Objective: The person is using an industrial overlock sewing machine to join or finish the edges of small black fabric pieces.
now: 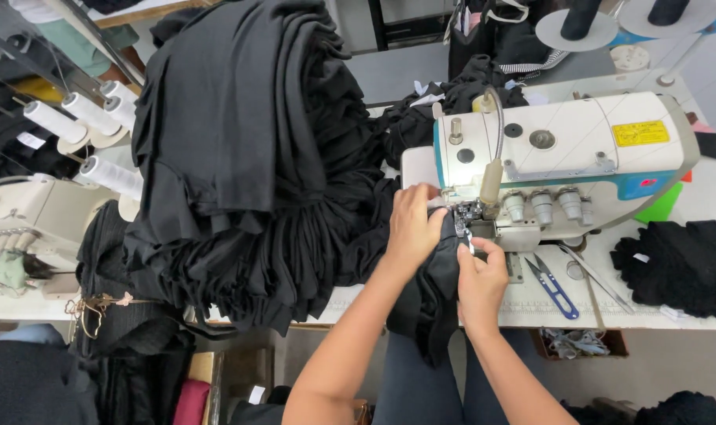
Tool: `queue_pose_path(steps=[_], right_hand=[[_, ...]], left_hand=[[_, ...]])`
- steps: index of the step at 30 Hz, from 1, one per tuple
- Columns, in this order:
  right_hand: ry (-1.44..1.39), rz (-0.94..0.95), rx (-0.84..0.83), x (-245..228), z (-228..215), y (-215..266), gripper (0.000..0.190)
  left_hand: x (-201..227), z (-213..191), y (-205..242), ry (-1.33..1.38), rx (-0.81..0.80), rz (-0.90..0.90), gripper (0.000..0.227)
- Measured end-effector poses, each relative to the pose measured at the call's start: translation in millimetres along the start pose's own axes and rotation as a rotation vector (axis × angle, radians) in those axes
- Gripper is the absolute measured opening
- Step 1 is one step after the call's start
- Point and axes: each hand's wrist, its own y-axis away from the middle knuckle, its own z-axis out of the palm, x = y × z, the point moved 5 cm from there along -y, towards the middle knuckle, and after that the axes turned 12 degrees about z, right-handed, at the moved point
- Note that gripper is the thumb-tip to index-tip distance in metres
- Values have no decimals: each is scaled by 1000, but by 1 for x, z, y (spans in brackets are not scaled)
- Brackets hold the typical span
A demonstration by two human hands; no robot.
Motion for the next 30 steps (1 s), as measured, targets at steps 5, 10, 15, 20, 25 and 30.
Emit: queue_pose_path(steps=[5, 10, 15, 20, 25, 30], right_hand=[[175, -96, -158, 32, -16, -17, 25], [221, -4, -227, -8, -13, 9, 19], [213, -7, -224, -4, -11, 0, 15], [205, 73, -214, -11, -9, -3, 14], [211, 105, -173, -13, -10, -4, 13], [260, 175, -209, 5, -24, 11, 34]], left_hand=[[48, -2, 44, -77, -37, 235, 4], [67, -11, 52, -4, -149, 412, 17], [63, -9, 46, -26, -172, 443, 19], [55, -7, 41, -30, -160, 409, 21], [51, -7, 38, 12, -157, 374, 15], [59, -20, 57, 4, -32, 334, 20]])
